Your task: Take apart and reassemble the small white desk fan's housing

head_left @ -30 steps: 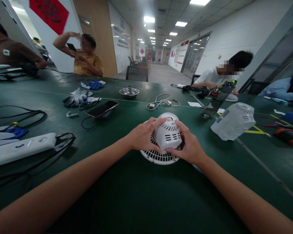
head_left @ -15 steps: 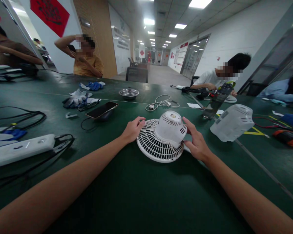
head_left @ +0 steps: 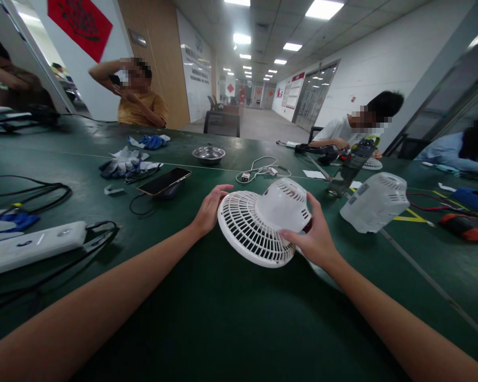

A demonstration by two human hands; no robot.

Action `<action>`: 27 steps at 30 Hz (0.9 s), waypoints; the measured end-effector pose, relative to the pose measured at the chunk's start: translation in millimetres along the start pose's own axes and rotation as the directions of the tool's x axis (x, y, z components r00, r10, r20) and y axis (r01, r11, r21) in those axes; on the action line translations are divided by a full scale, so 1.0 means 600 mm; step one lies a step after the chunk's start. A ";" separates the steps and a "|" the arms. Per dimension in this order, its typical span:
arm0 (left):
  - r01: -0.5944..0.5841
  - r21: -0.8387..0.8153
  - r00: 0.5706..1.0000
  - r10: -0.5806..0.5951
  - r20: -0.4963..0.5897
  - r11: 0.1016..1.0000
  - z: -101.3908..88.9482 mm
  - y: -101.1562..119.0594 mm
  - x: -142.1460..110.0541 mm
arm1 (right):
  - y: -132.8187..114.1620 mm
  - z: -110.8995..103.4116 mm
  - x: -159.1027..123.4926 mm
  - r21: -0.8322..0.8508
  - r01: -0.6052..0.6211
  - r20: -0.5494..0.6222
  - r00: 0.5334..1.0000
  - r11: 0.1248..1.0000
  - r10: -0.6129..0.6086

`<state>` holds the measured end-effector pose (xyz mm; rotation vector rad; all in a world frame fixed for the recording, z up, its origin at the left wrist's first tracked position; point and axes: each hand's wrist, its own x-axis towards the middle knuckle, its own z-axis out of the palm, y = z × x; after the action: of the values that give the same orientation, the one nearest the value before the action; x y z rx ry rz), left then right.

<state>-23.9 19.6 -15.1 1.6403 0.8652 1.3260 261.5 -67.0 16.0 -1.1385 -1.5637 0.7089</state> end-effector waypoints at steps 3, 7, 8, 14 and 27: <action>-0.071 -0.023 0.997 0.070 -0.036 0.997 0.006 0.000 0.002 | 0.001 0.008 0.003 0.250 -0.114 -0.098 0.985 0.962 0.142; 0.049 -0.056 0.994 -0.043 0.104 0.997 0.014 -0.011 0.008 | 0.005 0.022 -0.001 0.478 -0.328 0.114 0.943 0.815 0.312; 0.102 -0.105 0.982 -0.084 0.168 0.989 0.015 -0.013 0.009 | 0.006 0.025 -0.003 0.507 -0.385 0.181 0.922 0.771 0.341; 0.385 -0.433 0.917 -0.285 0.280 0.815 0.024 -0.012 0.002 | 0.013 0.031 -0.002 0.526 -0.525 0.371 0.849 0.669 0.376; 0.307 -0.180 0.946 -0.279 0.167 0.935 0.027 -0.010 -0.006 | 0.041 0.017 0.008 0.418 -0.368 0.305 0.918 0.831 0.253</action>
<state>-8.7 16.0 -23.6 1.3650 0.8246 1.0426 259.4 -52.1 -6.3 -0.9703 -1.2967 1.4102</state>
